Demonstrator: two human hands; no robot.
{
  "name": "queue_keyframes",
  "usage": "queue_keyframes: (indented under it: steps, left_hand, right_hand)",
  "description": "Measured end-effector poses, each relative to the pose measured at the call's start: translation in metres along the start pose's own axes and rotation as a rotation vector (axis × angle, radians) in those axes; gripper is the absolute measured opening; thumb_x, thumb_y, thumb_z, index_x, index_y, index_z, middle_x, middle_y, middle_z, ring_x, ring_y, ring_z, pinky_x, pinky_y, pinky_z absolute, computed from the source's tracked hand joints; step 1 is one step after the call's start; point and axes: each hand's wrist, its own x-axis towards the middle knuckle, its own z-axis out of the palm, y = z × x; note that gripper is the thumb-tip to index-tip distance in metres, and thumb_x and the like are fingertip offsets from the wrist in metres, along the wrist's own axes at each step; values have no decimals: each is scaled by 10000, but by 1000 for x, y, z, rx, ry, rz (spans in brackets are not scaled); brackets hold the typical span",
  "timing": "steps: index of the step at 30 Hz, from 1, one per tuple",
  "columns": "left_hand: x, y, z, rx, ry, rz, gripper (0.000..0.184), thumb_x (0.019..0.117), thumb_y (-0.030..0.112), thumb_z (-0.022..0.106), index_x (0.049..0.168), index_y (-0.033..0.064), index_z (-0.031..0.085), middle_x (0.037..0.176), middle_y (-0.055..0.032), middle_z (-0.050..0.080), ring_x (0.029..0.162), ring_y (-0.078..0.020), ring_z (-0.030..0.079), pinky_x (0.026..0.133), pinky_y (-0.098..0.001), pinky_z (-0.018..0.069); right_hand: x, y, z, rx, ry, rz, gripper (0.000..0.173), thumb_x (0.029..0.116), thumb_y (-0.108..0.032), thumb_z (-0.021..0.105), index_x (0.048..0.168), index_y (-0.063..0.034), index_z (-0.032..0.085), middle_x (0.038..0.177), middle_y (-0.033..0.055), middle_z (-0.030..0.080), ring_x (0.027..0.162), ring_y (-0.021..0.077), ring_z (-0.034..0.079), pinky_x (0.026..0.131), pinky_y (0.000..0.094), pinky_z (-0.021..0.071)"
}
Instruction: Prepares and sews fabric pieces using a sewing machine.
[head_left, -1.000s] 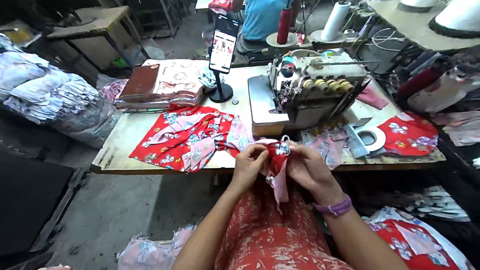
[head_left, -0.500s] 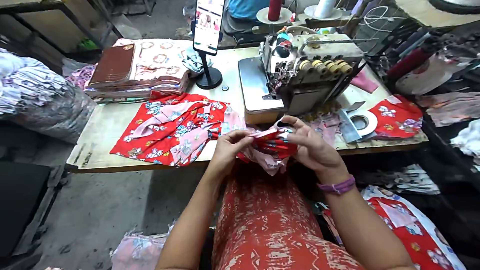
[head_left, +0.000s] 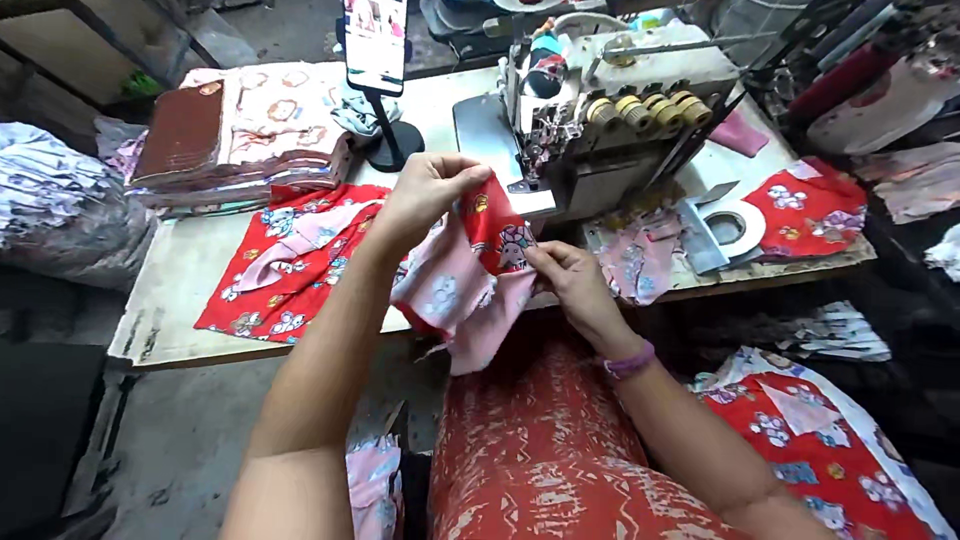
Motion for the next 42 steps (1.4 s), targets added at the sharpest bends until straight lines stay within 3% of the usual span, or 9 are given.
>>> queue_keyframes:
  steps: [6, 13, 17, 21, 23, 26, 32, 38, 42]
  left_hand:
    - [57, -33, 27, 508, 13, -2, 239, 992, 237, 635, 1059, 62, 783, 1034, -175, 744, 1004, -361, 696, 871, -611, 491]
    - [101, -27, 38, 477, 14, -164, 233, 946, 239, 681, 1080, 59, 745, 1048, -164, 723, 1030, -342, 665, 903, -613, 465]
    - [71, -35, 30, 607, 141, 156, 381, 968, 288, 661, 1208, -6, 693, 1250, -270, 640, 1207, -443, 582, 1024, -627, 419]
    - [-6, -17, 57, 470, 301, 569, 194, 1011, 108, 620, 1082, -54, 699, 1076, -248, 662, 1076, -317, 612, 964, -408, 470]
    - [-36, -18, 104, 301, 217, 622, 129, 978, 48, 641, 1004, -58, 709, 999, -206, 681, 1017, -260, 645, 927, -356, 514]
    - [-44, -40, 178, 194, 1, 696, 127, 959, 44, 652, 1014, -29, 740, 1047, -189, 722, 1078, -308, 688, 977, -419, 548]
    - [-33, -67, 227, 299, -170, 721, 135, 979, 82, 644, 995, -7, 744, 1075, -162, 723, 1127, -322, 675, 1013, -429, 534]
    - [-45, -37, 214, 153, -103, 480, 168, 976, 80, 637, 990, -44, 749, 1050, -192, 712, 1044, -314, 679, 962, -455, 531]
    - [-71, 1, 185, -475, -255, -243, 618, 1135, 393, 244, 1038, -8, 705, 837, -26, 741, 634, -57, 666, 608, -228, 574]
  right_hand:
    - [16, 8, -5, 65, 151, 42, 162, 934, -17, 694, 1034, -68, 578, 669, -58, 673, 558, 10, 630, 548, 182, 537]
    - [26, -1, -18, -243, 142, -184, 155, 975, -120, 684, 1064, -66, 568, 726, -46, 651, 564, -11, 590, 543, 173, 522]
    - [8, 1, -59, -559, 124, -472, 179, 987, -83, 659, 1114, 29, 716, 1100, 129, 714, 978, 135, 699, 877, 276, 582]
    - [-26, 32, -135, -650, 384, -843, 221, 936, -161, 760, 1056, -75, 596, 1089, 32, 642, 1088, 85, 633, 944, 257, 545]
    - [-45, 62, -158, -807, 319, -810, 360, 903, -248, 801, 1055, -47, 543, 1126, 124, 609, 1148, 189, 597, 1012, 318, 496]
    - [-51, 88, -169, -892, 213, -707, 185, 891, -123, 756, 940, 50, 712, 1138, 242, 691, 1136, 349, 657, 1022, 440, 510]
    - [-41, 24, -185, -705, 45, -215, 201, 1023, -122, 592, 1073, 35, 707, 1088, 124, 717, 960, 114, 685, 883, 284, 559]
    - [-8, -62, -170, -891, 130, -427, 303, 1096, -212, 452, 1117, 28, 635, 915, 93, 657, 782, 41, 600, 742, 219, 493]
    - [-50, -94, -124, -1031, -187, -595, 257, 1068, -190, 495, 1042, -2, 669, 867, 105, 675, 769, 200, 668, 691, 373, 562]
